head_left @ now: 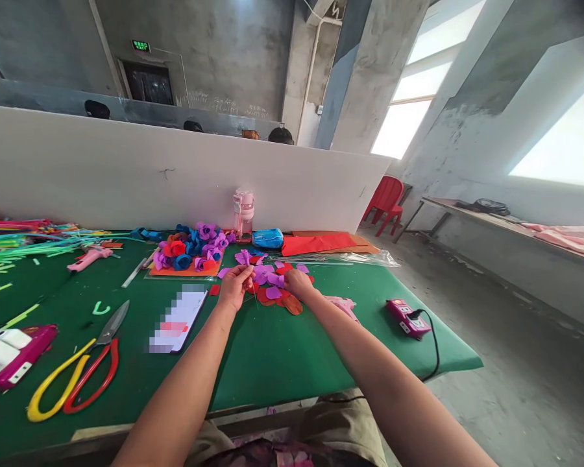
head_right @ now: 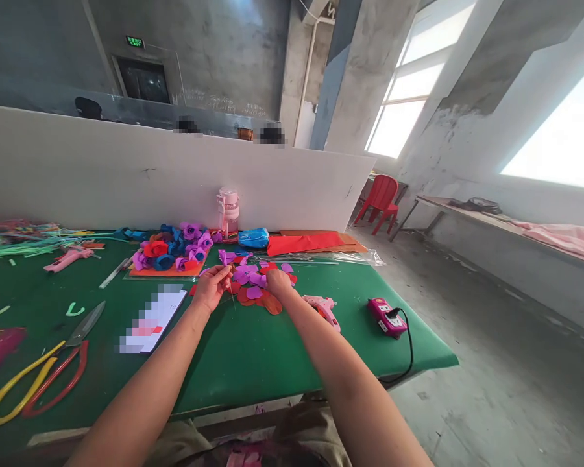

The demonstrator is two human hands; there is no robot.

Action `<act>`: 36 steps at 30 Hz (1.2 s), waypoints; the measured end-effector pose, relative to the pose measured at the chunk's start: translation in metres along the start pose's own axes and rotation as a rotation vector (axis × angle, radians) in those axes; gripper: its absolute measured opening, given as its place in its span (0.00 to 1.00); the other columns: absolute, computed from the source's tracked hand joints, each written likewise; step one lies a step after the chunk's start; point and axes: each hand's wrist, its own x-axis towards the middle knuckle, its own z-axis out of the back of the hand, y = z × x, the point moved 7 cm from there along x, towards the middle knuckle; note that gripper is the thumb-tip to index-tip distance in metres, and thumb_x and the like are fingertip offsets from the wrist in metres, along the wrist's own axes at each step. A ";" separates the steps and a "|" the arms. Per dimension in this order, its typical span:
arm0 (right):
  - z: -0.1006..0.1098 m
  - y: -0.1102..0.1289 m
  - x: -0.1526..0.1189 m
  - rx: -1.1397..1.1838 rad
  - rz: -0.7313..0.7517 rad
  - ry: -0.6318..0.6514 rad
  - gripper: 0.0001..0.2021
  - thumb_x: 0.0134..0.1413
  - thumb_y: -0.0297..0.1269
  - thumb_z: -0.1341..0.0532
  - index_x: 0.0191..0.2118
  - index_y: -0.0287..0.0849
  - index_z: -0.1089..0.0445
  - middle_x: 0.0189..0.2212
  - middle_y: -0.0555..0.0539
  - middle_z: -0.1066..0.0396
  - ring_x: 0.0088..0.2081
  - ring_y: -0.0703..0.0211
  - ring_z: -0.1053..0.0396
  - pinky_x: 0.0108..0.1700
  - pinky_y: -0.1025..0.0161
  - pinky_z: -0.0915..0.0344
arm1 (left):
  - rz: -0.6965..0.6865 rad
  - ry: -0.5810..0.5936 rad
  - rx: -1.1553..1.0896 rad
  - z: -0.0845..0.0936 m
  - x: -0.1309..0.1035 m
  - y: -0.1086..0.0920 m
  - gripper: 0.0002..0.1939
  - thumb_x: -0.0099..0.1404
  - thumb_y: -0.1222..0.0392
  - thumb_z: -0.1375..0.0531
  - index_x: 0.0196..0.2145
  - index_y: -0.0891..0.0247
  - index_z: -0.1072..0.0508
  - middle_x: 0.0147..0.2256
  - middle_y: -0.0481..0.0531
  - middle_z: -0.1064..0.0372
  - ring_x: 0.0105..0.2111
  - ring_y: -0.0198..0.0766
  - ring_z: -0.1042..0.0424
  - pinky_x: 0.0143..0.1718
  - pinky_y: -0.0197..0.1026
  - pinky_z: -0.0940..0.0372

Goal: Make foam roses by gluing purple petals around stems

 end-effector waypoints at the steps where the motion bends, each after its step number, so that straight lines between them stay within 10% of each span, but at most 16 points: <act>1: 0.001 -0.001 0.001 -0.005 0.003 -0.001 0.10 0.51 0.28 0.45 0.37 0.37 0.27 0.38 0.39 0.26 0.39 0.52 0.30 0.36 0.64 0.40 | 0.002 -0.001 -0.001 0.000 0.000 0.000 0.14 0.41 0.58 0.31 0.25 0.67 0.29 0.20 0.47 0.32 0.15 0.24 0.41 0.16 0.30 0.47; 36: 0.008 -0.025 -0.003 0.294 -0.065 -0.092 0.08 0.44 0.29 0.43 0.29 0.40 0.26 0.26 0.49 0.26 0.27 0.64 0.32 0.25 0.71 0.45 | 0.025 0.076 0.053 -0.006 -0.002 0.007 0.13 0.45 0.57 0.33 0.24 0.67 0.31 0.20 0.46 0.33 0.16 0.25 0.40 0.18 0.30 0.47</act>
